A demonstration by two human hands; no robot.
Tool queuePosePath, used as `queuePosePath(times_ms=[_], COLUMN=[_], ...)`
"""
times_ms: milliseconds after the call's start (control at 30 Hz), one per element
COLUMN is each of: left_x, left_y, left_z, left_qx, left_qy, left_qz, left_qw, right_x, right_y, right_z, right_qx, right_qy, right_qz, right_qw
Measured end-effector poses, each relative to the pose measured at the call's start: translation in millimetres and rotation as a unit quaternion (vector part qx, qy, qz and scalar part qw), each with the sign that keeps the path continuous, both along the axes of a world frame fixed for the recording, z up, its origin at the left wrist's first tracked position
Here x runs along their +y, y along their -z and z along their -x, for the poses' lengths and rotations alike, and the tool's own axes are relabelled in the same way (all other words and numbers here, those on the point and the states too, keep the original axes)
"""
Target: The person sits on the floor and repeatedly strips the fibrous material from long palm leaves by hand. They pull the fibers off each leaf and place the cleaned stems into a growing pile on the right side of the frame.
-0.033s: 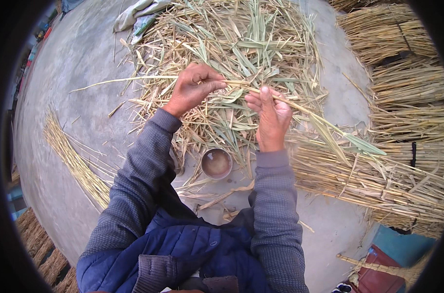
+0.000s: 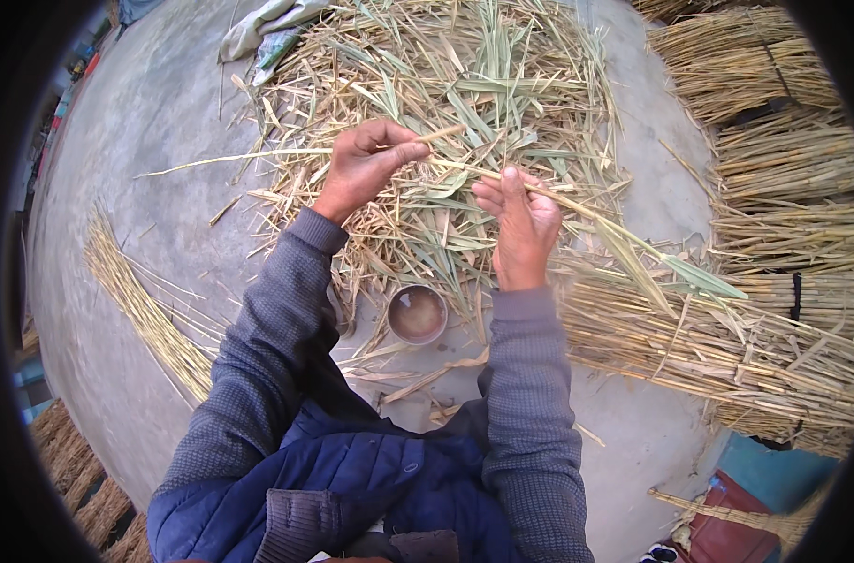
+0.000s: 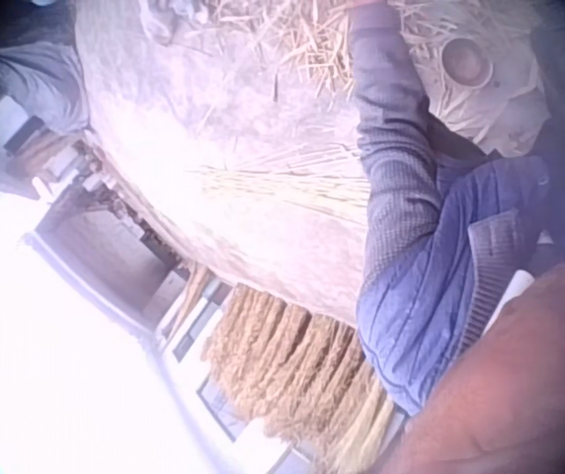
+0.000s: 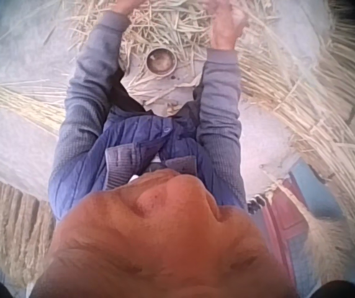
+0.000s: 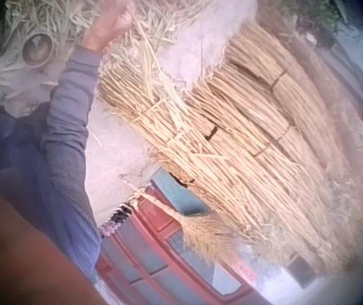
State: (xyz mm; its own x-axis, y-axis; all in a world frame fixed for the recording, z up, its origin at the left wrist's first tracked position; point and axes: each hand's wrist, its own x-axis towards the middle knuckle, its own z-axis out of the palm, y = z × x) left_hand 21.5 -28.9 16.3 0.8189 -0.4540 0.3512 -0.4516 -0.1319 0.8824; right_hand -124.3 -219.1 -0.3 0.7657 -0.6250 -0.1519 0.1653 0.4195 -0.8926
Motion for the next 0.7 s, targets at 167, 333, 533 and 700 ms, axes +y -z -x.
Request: queuePosePath(times_ms=[167,333,533,700], left_x=[32.3,56.5,69.9,53.4], left_y=[-8.9,-10.6,-8.5,24.0], left_z=[-26.0,-40.4,-54.0,-43.2], left_qx=[0.157,0.175,0.017,-0.282], left_qy=[-0.073,-0.083,-0.167,-0.069], left_qz=[0.146,0.277,0.032,-0.299], left_qw=[0.974,0.941,0.985,0.909], right_x=[-15.7,-19.8,-27.6,-23.5], right_y=[5.0,12.4,15.8,14.3], right_z=[1.6,2.5,2.8,-1.2], right_qx=[0.013,0.012,0.048,0.014], right_qy=[0.007,-0.009,-0.007,-0.007], right_qz=[-0.007,-0.012,-0.002,0.013], right_qw=[1.0,1.0,0.999,1.0])
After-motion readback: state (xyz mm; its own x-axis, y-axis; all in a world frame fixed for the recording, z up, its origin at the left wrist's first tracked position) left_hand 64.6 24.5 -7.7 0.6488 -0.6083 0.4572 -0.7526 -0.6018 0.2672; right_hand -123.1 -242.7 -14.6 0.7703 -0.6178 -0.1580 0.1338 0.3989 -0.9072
